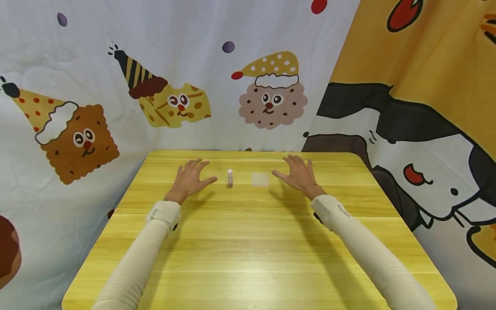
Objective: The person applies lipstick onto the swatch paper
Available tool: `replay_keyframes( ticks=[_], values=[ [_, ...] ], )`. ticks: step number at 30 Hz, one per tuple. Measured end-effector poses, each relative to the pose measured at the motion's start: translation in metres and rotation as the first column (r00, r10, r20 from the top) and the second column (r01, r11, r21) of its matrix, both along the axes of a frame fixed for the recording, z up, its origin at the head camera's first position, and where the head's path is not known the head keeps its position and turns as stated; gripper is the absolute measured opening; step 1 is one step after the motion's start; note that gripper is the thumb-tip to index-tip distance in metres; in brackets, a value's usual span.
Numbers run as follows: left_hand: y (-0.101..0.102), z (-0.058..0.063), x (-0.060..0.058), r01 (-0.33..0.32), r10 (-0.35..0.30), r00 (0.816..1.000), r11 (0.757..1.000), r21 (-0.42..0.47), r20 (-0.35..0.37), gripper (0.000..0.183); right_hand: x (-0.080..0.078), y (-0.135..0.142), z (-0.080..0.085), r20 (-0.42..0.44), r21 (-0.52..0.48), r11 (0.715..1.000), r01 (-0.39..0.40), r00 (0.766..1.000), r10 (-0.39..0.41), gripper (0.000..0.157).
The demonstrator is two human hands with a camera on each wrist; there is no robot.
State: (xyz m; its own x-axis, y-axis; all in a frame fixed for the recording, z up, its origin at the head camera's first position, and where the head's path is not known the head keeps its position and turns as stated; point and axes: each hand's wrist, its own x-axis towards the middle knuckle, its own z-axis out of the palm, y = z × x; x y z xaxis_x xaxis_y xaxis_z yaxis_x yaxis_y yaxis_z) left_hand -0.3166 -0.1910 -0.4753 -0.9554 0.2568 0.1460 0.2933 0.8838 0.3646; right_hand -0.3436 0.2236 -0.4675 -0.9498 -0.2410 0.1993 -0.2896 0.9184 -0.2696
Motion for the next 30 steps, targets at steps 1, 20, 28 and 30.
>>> replay_keyframes(
  ticks=[1, 20, 28, 30],
  values=[
    [0.002, 0.0, 0.0, 0.004, -0.004, 1.0, 1.0, 0.006, -0.002, 0.08, 0.001, -0.001, 0.001, -0.003, -0.001, 1.0, -0.006, 1.0, 0.006, 0.088],
    [0.024, -0.01, -0.005, 0.065, -0.065, 0.997, 0.998, 0.009, -0.031, 0.068, 0.006, -0.022, 0.003, -0.014, -0.002, 0.999, -0.048, 0.999, 0.048, 0.079],
    [0.033, -0.012, -0.002, 0.076, -0.075, 0.997, 0.997, 0.015, -0.031, 0.062, 0.008, -0.029, 0.001, -0.012, 0.026, 0.998, -0.066, 0.998, 0.066, 0.079],
    [0.035, -0.012, -0.002, 0.076, -0.075, 0.997, 0.997, 0.014, -0.035, 0.061, 0.009, -0.031, 0.001, -0.013, 0.029, 0.997, -0.071, 0.997, 0.071, 0.08]
  ],
)
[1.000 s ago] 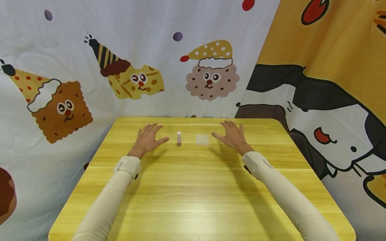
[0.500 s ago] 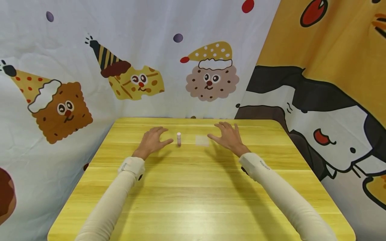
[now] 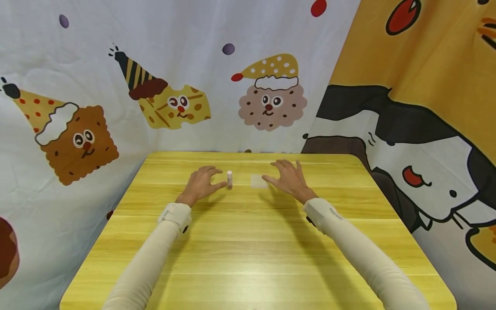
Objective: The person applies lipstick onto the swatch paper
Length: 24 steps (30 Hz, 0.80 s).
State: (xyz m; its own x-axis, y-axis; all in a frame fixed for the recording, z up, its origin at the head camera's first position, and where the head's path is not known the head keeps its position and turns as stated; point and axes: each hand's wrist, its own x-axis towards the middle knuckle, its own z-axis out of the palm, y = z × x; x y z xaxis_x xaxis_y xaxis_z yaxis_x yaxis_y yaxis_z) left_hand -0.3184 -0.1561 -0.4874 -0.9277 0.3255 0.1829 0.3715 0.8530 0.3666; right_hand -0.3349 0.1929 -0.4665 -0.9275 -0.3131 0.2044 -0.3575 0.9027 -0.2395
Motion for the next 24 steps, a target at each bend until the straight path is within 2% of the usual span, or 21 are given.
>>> replay_keyframes(
  ticks=[7, 15, 24],
  values=[
    [0.005, -0.004, -0.002, 0.003, -0.003, 1.0, 1.0, 0.011, 0.0, 0.061, 0.001, -0.004, -0.003, -0.012, 0.003, 1.0, -0.018, 1.0, 0.018, 0.081],
    [0.012, -0.013, -0.006, 0.018, -0.019, 1.0, 0.998, 0.066, 0.019, 0.061, 0.001, -0.007, -0.005, -0.021, -0.002, 1.0, -0.025, 0.999, 0.025, 0.08],
    [0.019, -0.02, -0.008, 0.02, -0.023, 0.999, 0.997, 0.078, 0.027, 0.055, 0.005, -0.011, -0.006, -0.029, -0.009, 0.999, -0.047, 0.999, 0.046, 0.076]
  ],
)
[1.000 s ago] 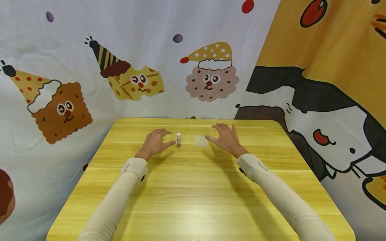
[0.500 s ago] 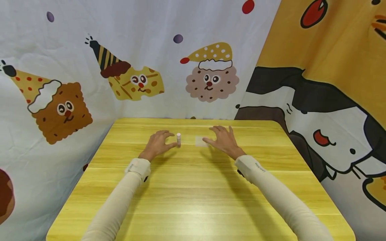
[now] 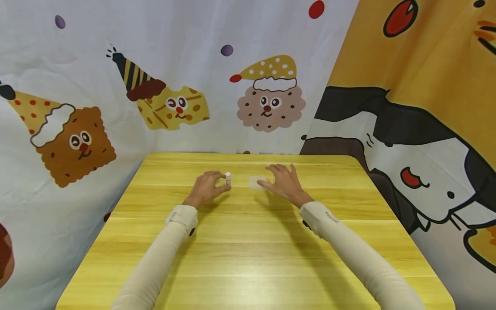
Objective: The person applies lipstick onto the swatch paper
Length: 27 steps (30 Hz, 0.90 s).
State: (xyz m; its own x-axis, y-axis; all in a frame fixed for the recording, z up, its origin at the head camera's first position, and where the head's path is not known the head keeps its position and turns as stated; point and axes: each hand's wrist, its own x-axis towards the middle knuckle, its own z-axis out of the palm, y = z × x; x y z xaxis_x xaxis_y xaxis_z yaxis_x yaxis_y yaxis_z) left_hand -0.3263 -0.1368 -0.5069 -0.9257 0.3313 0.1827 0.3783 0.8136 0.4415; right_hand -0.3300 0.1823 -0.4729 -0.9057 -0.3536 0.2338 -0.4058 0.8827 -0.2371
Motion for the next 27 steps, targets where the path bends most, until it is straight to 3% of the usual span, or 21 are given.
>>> replay_keyframes(
  ticks=[14, 27],
  values=[
    [0.009, -0.007, -0.005, 0.001, 0.001, 0.999, 0.999, 0.045, -0.042, 0.032, 0.002, -0.002, -0.003, 0.007, 0.012, 1.0, -0.005, 1.0, 0.005, 0.077],
    [0.011, -0.011, -0.006, -0.033, 0.031, 0.999, 0.99, 0.137, 0.017, 0.027, 0.003, -0.005, -0.006, -0.009, 0.036, 0.999, -0.01, 1.0, 0.01, 0.075]
  ],
)
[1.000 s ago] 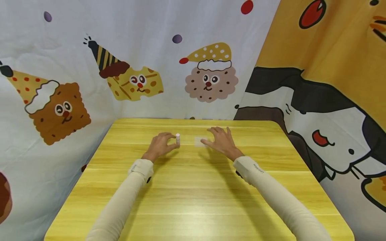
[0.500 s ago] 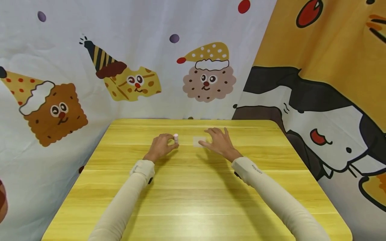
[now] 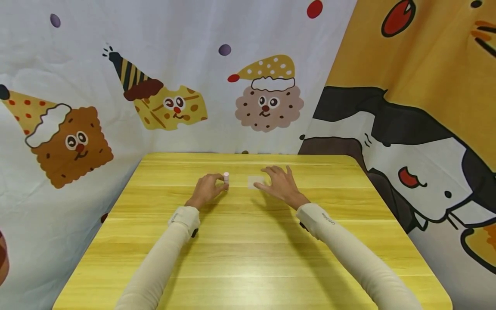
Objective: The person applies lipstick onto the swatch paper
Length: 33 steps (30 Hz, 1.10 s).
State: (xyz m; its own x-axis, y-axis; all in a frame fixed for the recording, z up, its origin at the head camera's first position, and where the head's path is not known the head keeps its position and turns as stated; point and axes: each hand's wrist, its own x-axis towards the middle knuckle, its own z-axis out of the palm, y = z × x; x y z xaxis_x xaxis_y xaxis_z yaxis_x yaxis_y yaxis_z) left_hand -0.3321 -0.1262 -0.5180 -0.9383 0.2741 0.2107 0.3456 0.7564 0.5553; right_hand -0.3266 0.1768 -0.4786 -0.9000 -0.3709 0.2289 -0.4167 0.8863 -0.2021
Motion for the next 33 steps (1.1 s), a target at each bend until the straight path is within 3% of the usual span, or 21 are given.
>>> replay_keyframes(
  ticks=[5, 14, 25, 33],
  values=[
    [-0.003, 0.0, -0.001, 0.015, -0.014, 0.998, 1.0, 0.02, -0.054, 0.026, 0.0, -0.003, 0.001, 0.0, -0.002, 1.0, 0.003, 1.0, -0.003, 0.074],
    [-0.003, 0.012, -0.002, 0.021, -0.018, 0.992, 1.0, 0.02, -0.126, 0.026, -0.001, -0.007, 0.003, -0.014, -0.026, 1.0, -0.013, 1.0, 0.012, 0.072],
    [-0.003, 0.024, -0.002, 0.052, -0.05, 0.977, 0.999, 0.003, -0.208, 0.024, -0.005, -0.012, 0.007, -0.128, -0.086, 0.992, -0.089, 0.989, 0.078, 0.064],
    [0.002, 0.033, -0.001, 0.088, -0.085, 0.967, 0.996, 0.001, -0.241, 0.02, -0.005, -0.019, 0.01, -0.085, -0.083, 0.995, -0.056, 0.995, 0.049, 0.066]
  ],
)
